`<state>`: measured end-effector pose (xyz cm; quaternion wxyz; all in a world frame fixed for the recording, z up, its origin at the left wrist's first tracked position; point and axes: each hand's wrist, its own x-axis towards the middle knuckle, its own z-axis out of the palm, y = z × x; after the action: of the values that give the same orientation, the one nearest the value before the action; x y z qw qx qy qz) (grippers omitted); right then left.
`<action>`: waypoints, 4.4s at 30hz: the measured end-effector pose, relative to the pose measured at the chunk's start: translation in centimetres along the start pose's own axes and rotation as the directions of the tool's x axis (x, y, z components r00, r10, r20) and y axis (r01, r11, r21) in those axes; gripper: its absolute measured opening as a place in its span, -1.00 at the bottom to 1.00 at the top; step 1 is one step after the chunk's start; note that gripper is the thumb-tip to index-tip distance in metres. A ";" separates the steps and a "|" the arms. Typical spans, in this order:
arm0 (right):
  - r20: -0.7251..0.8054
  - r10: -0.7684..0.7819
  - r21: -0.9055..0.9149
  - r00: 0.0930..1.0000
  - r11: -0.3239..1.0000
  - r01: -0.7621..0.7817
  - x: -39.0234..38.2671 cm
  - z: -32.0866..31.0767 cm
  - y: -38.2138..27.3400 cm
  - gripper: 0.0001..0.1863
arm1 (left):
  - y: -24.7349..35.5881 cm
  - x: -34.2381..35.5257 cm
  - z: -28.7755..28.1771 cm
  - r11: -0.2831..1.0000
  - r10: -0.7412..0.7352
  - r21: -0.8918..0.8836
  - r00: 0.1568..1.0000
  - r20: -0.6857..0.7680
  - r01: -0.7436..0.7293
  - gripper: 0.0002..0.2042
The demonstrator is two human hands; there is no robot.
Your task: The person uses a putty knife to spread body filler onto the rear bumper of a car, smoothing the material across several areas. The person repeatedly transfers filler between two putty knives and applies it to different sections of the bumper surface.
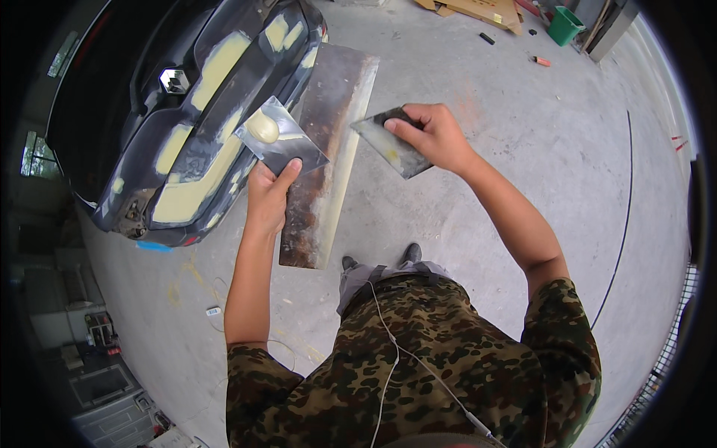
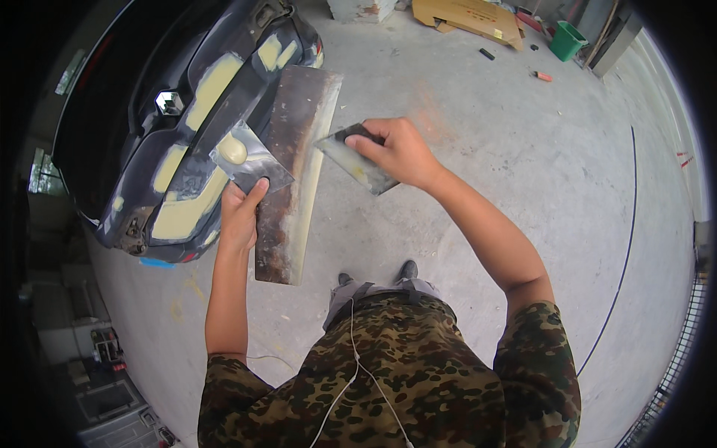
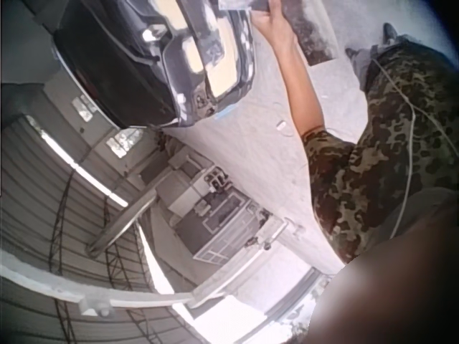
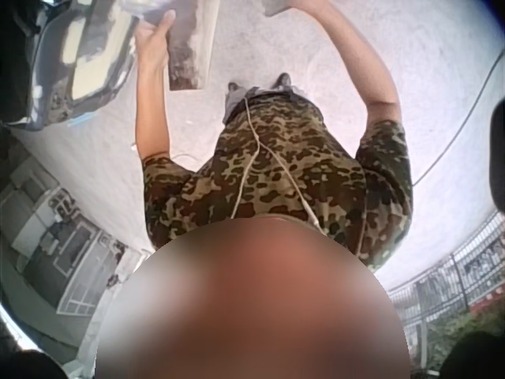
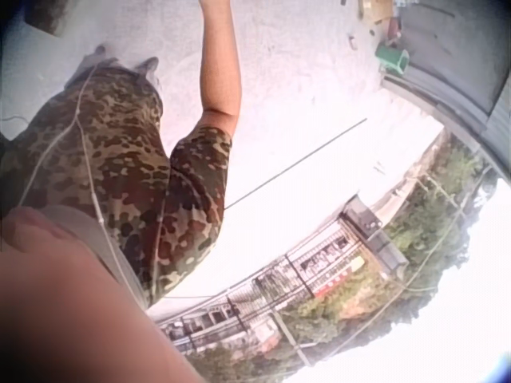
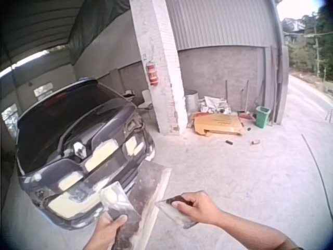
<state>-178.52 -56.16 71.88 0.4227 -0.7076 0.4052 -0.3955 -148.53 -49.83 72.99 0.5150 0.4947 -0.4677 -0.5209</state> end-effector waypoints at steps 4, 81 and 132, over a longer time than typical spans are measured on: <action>0.431 -0.343 0.004 0.835 0.926 0.378 -8.6 8.1 -2.4 -0.74 | 0.1 0.3 0.0 1.000 0.017 0.006 1.000 -0.024 -0.017 -0.69; 0.335 -0.289 -0.032 0.897 0.948 0.317 -7.8 6.6 -1.5 -0.79 | 0.3 -0.6 -1.1 0.999 -0.023 0.045 0.995 -0.098 0.028 -0.70; 0.625 -0.258 0.080 0.736 0.960 0.268 -9.7 13.8 3.2 -0.85 | -0.7 -0.4 -4.4 0.997 0.039 -0.067 0.995 -0.092 -0.046 -0.74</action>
<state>-170.34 -44.57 62.31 0.4681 -0.8521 0.1392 -0.1884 -144.19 -49.35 71.96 0.5634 0.4896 -0.4361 -0.5026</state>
